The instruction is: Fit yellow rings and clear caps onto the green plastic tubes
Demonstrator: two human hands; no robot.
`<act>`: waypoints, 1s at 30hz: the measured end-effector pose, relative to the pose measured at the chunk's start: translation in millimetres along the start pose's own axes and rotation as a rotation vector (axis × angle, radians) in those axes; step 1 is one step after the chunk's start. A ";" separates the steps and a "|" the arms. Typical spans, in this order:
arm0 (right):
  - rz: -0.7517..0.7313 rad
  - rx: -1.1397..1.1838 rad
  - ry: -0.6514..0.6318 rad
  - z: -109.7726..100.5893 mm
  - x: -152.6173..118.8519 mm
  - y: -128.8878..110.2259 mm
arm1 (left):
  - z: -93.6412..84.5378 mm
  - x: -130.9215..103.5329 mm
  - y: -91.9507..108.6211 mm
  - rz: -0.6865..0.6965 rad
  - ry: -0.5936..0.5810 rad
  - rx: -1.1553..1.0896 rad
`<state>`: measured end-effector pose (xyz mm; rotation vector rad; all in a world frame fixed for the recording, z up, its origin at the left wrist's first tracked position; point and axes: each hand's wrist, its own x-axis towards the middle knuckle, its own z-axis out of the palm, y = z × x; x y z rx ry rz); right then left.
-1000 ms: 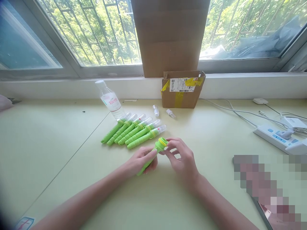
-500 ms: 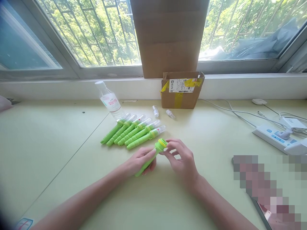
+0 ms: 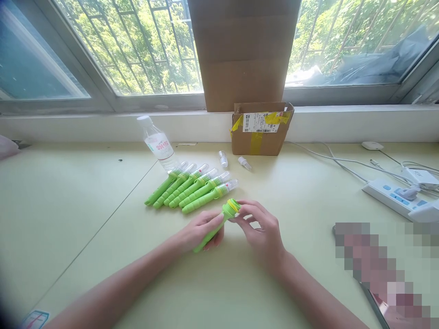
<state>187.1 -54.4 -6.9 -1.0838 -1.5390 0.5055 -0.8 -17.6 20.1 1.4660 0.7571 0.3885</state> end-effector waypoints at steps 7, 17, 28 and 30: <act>-0.024 -0.026 0.004 0.2 -0.6 4.3 | 9.7 0.5 2.3 -0.071 0.126 0.065; 0.089 -0.064 -0.057 0.5 -0.2 9.0 | 16.2 4.4 -5.7 -0.002 0.303 -0.021; 0.105 -0.016 -0.110 1.3 1.1 2.9 | 16.3 3.9 -2.8 0.015 0.264 -0.113; 0.100 -0.011 -0.108 1.6 0.7 2.0 | 15.1 3.5 -2.9 0.030 0.248 -0.111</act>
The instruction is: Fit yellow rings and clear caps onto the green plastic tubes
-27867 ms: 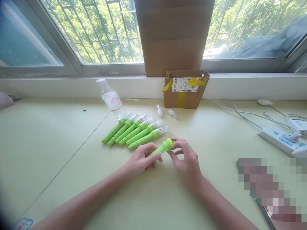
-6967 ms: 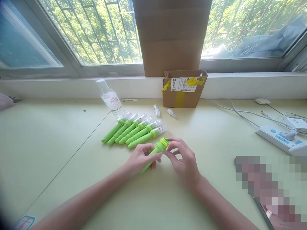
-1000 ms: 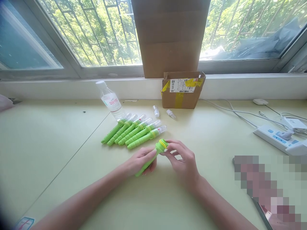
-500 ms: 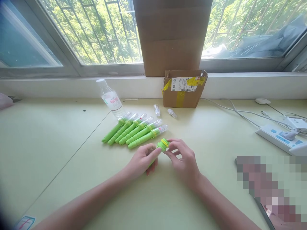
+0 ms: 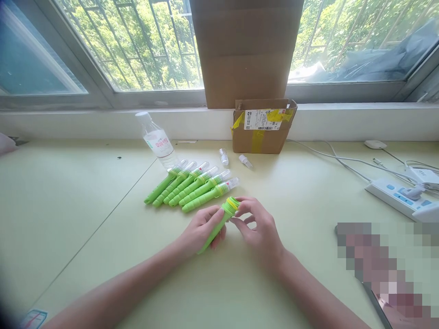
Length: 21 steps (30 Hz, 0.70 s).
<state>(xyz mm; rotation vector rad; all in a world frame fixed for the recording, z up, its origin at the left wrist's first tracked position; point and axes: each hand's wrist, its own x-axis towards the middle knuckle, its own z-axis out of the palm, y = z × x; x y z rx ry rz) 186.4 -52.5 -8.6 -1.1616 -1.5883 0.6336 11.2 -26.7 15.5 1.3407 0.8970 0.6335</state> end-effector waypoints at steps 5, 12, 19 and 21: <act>-0.021 0.027 0.034 0.0 -0.4 -3.4 | -4.3 -0.4 -0.8 0.020 -0.059 -0.005; -0.073 0.031 0.068 0.1 -1.0 -5.0 | -3.2 -0.5 2.4 -0.008 -0.058 0.043; -0.089 0.031 0.055 1.3 -2.2 -3.4 | -0.1 -4.9 2.8 -0.045 -0.038 0.072; -0.076 0.039 0.050 1.2 -2.3 -3.0 | -0.6 -4.8 2.0 -0.054 -0.027 0.058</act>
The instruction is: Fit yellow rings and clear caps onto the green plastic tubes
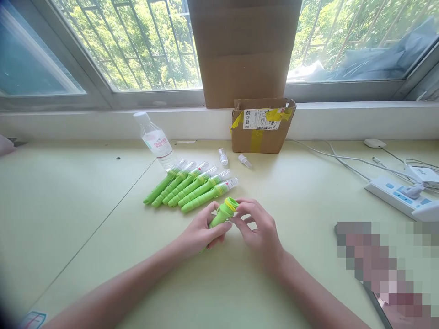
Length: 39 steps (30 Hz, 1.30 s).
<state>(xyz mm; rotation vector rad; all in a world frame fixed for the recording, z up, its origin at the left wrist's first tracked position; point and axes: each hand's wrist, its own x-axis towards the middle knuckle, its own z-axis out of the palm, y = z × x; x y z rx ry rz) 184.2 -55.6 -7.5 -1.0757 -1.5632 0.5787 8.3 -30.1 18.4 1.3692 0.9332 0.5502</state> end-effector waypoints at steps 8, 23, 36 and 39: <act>0.037 0.009 -0.019 -1.4 1.5 0.1 | -3.3 3.7 0.0 0.034 0.001 -0.084; -0.012 0.013 -0.067 -2.8 1.9 1.3 | -8.0 6.2 -1.8 0.037 -0.016 -0.224; -0.106 -0.045 0.034 -1.9 1.1 0.0 | -6.9 4.4 7.4 0.059 -0.058 -0.046; -0.090 -0.044 0.031 -1.2 0.9 -1.1 | -7.6 4.6 5.3 0.054 -0.063 -0.052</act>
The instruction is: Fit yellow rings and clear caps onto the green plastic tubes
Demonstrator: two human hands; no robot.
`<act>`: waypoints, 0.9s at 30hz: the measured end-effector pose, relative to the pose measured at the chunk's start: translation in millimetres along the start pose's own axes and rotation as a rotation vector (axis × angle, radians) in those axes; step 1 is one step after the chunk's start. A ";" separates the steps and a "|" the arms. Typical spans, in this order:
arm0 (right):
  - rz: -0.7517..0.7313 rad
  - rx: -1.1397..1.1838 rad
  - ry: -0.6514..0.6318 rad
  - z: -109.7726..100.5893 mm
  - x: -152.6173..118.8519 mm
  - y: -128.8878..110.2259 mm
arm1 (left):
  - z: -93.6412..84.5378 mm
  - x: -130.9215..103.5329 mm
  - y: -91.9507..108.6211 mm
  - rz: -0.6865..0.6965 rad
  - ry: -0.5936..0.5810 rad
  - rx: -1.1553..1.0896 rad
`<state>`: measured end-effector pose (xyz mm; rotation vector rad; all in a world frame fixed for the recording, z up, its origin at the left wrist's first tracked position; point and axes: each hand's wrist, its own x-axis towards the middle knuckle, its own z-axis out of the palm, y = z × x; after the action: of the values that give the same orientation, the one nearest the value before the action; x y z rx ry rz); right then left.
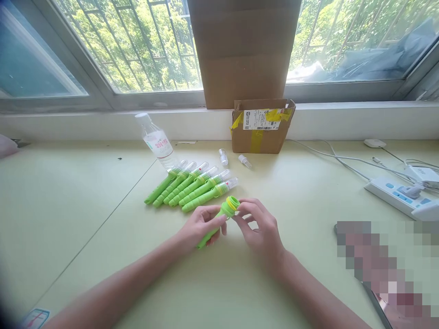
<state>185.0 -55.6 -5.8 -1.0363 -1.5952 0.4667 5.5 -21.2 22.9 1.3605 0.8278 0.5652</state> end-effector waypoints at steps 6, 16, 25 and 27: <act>0.017 0.000 0.001 1.3 0.4 -2.0 | -1.5 0.0 -5.6 0.002 -0.009 -0.024; 0.042 0.000 0.006 1.3 0.8 -1.4 | 1.1 -1.0 -6.8 -0.009 0.042 -0.155; -0.088 -0.036 0.062 2.1 -2.8 -0.1 | -0.2 0.5 -4.1 0.008 0.078 -0.088; -0.150 -0.061 0.088 1.9 -3.4 0.4 | 0.1 0.8 -3.6 0.043 0.120 -0.021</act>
<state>183.4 -57.7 -8.7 -0.9616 -1.6025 0.2690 5.7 -21.2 19.2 1.3379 0.8888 0.6922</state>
